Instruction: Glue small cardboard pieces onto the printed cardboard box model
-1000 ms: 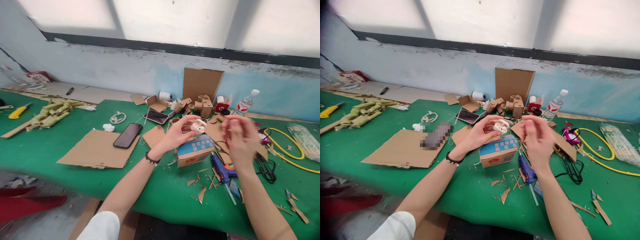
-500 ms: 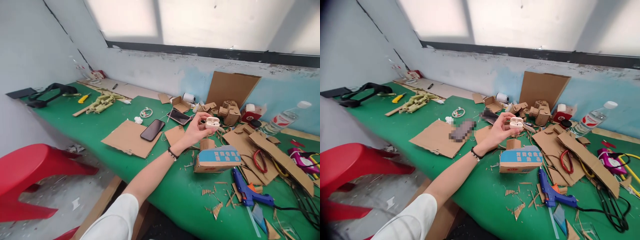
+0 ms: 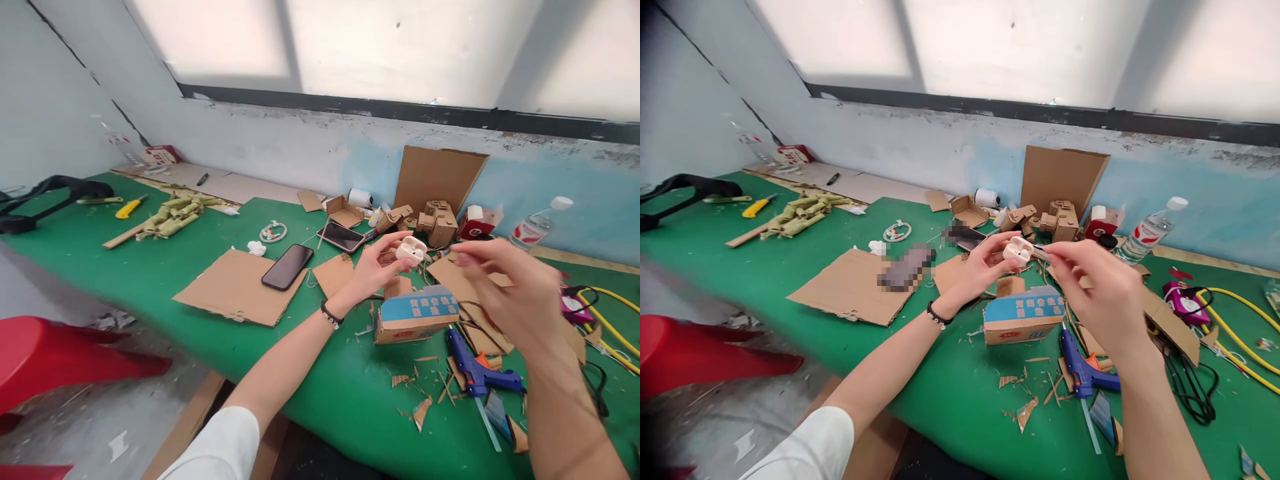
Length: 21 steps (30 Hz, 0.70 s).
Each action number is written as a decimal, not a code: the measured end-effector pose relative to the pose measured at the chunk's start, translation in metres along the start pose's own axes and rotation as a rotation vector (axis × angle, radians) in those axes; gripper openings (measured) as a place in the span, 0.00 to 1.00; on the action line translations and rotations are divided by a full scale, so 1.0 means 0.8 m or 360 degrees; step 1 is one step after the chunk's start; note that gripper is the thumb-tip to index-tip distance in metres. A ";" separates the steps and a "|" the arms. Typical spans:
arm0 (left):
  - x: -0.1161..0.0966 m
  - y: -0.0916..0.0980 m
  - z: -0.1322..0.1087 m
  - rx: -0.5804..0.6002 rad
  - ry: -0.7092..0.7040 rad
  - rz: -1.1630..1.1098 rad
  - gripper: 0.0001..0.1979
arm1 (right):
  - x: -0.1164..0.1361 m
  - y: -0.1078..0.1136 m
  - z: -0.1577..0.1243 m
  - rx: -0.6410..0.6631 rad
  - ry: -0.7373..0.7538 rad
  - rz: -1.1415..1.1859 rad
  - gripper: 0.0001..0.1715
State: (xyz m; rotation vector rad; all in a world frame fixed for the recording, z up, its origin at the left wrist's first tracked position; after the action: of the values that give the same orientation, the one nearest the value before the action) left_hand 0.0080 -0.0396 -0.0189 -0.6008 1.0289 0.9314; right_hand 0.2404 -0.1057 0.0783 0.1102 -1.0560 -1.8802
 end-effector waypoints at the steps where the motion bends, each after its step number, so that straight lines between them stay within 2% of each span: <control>1: -0.001 0.000 -0.001 0.0035 0.0019 -0.0009 0.37 | -0.005 -0.007 0.003 0.0149 0.0058 -0.0063 0.11; 3: -0.001 0.000 -0.001 0.0117 0.0073 -0.0044 0.39 | -0.016 -0.020 0.007 0.0392 0.0134 -0.0177 0.16; 4: -0.001 0.000 -0.002 0.0153 0.0092 -0.0064 0.40 | -0.021 -0.024 0.008 0.0441 0.0131 -0.0213 0.18; 7: 0.000 -0.001 -0.002 0.0225 0.0088 -0.0085 0.40 | -0.030 -0.031 0.007 0.0482 0.0081 -0.0237 0.18; 12: -0.002 -0.003 0.000 0.0256 0.0051 -0.0097 0.33 | -0.031 -0.032 0.007 0.0566 0.0062 -0.0043 0.15; 16: -0.006 -0.006 0.000 0.0299 0.0086 -0.0148 0.32 | -0.035 -0.032 0.011 0.0541 0.0035 0.0178 0.10; 21: -0.005 -0.010 -0.002 0.0284 0.0098 -0.0212 0.31 | -0.034 -0.039 0.012 0.0332 0.0102 0.0215 0.04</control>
State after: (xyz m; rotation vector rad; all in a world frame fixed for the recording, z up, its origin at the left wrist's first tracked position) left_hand 0.0135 -0.0463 -0.0159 -0.5441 1.1007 0.6994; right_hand 0.2295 -0.0731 0.0533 0.2130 -1.1840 -1.6324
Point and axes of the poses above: each hand's wrist, its own z-axis towards the middle knuckle, its own y-axis out of the back of the hand, x = y × z, the point moved 3 cm from there along z, towards the middle knuckle, and after that the axes turned 15 degrees about x, right-handed, at the moved point
